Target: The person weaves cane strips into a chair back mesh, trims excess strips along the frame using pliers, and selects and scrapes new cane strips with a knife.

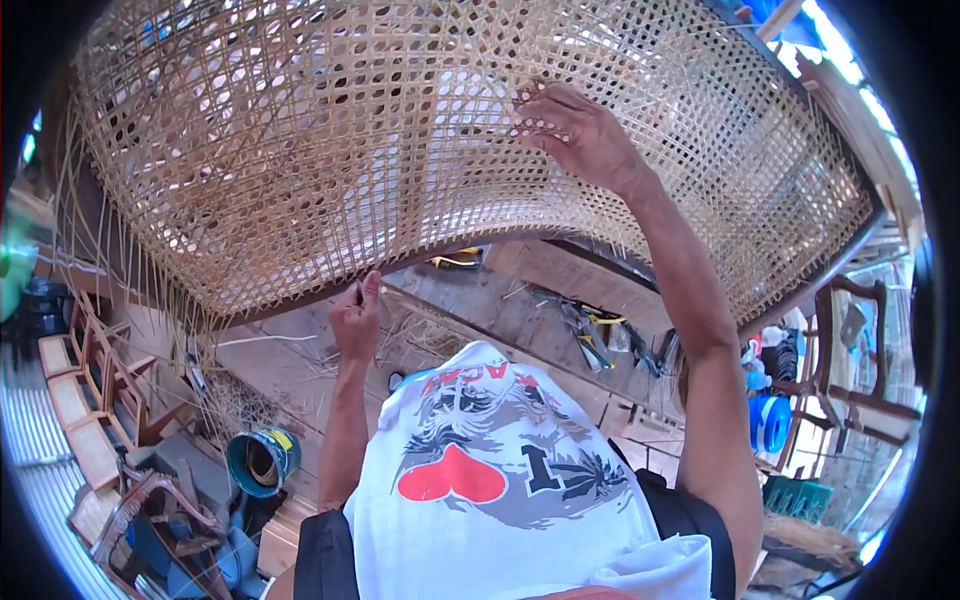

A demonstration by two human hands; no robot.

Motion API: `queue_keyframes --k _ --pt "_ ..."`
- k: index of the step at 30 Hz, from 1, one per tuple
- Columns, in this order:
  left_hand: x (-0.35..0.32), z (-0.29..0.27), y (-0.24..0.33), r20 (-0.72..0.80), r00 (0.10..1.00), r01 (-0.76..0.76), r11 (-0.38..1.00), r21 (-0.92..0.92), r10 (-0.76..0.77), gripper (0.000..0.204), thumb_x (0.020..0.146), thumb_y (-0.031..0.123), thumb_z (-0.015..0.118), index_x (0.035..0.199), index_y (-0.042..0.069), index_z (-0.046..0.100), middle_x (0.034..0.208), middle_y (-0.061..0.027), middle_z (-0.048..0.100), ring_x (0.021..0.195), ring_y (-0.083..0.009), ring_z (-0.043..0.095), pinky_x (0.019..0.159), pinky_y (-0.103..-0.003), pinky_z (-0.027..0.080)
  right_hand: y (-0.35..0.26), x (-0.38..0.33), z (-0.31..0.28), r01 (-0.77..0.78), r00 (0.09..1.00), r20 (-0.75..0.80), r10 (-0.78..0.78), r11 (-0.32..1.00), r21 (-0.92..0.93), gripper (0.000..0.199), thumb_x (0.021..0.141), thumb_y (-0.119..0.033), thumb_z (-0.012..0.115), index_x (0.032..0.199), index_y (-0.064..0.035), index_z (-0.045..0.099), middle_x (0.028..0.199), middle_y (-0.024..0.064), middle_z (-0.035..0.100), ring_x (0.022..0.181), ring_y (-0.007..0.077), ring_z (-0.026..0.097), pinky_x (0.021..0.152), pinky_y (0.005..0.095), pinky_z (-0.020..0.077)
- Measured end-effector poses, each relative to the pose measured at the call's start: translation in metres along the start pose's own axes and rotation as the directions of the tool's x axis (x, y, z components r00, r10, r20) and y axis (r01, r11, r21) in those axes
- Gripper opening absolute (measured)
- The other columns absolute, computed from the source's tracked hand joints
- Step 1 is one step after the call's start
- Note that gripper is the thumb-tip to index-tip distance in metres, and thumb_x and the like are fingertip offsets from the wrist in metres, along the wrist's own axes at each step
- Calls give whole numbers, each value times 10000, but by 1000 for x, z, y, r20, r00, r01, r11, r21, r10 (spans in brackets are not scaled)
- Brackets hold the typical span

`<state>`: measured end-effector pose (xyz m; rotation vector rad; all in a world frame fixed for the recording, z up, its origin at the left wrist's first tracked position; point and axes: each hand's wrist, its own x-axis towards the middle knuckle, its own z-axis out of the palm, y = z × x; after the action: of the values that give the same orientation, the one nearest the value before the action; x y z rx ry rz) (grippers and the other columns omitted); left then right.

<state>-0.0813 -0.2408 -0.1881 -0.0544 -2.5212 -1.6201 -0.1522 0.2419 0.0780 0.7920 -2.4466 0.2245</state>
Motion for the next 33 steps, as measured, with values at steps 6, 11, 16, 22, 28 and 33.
queue_keyframes --k 6,11,16,22,28,33 --pt "2 -19 19 116 989 -89 996 -14 90 567 1296 482 816 1067 -36 835 797 -24 459 802 -132 426 673 -406 417 -63 -144 40 -638 768 27 640 761 118 379 1191 -315 934 1492 -100 854 1442 112 886 1360 281 860 1208 484 686" --pt "15 -58 1 294 943 -181 982 53 158 589 1299 423 809 933 -35 750 725 -226 639 686 -195 472 645 -518 436 -243 -323 190 -973 231 817 528 127 192 1058 1147 -597 913 1942 -31 503 1854 264 680 1706 373 675 1427 533 539" --pt "26 -80 -83 318 919 -267 962 63 234 613 1284 403 823 866 -23 684 705 -246 616 612 -335 459 627 -563 420 -572 -612 239 -839 -452 686 570 -533 -110 1210 1034 -810 880 1892 -8 588 1948 307 574 1836 436 527 1494 581 449" --pt "10 -98 -108 450 876 -253 960 122 174 601 1285 401 817 874 -14 677 687 -206 637 592 -325 628 627 -532 471 -648 -552 314 -837 -456 780 429 -505 -211 950 1126 -689 838 1784 -22 681 1616 246 801 1480 421 762 1247 611 588" --pt "-64 -101 -128 451 893 28 998 -48 -4 463 1285 374 822 977 36 748 747 -81 734 662 -186 726 651 -413 572 -638 -648 255 -940 -261 631 730 -42 -340 525 1075 -492 833 1371 -67 916 1408 275 899 1295 478 886 1060 669 698" --pt "-160 -105 -96 299 953 61 997 -41 -46 299 1272 330 836 1202 40 848 843 -31 750 754 -140 731 696 -389 603 -616 -638 258 -978 -59 244 968 -106 181 371 1227 -375 727 1316 -33 838 1321 282 876 1187 476 861 1011 639 660"
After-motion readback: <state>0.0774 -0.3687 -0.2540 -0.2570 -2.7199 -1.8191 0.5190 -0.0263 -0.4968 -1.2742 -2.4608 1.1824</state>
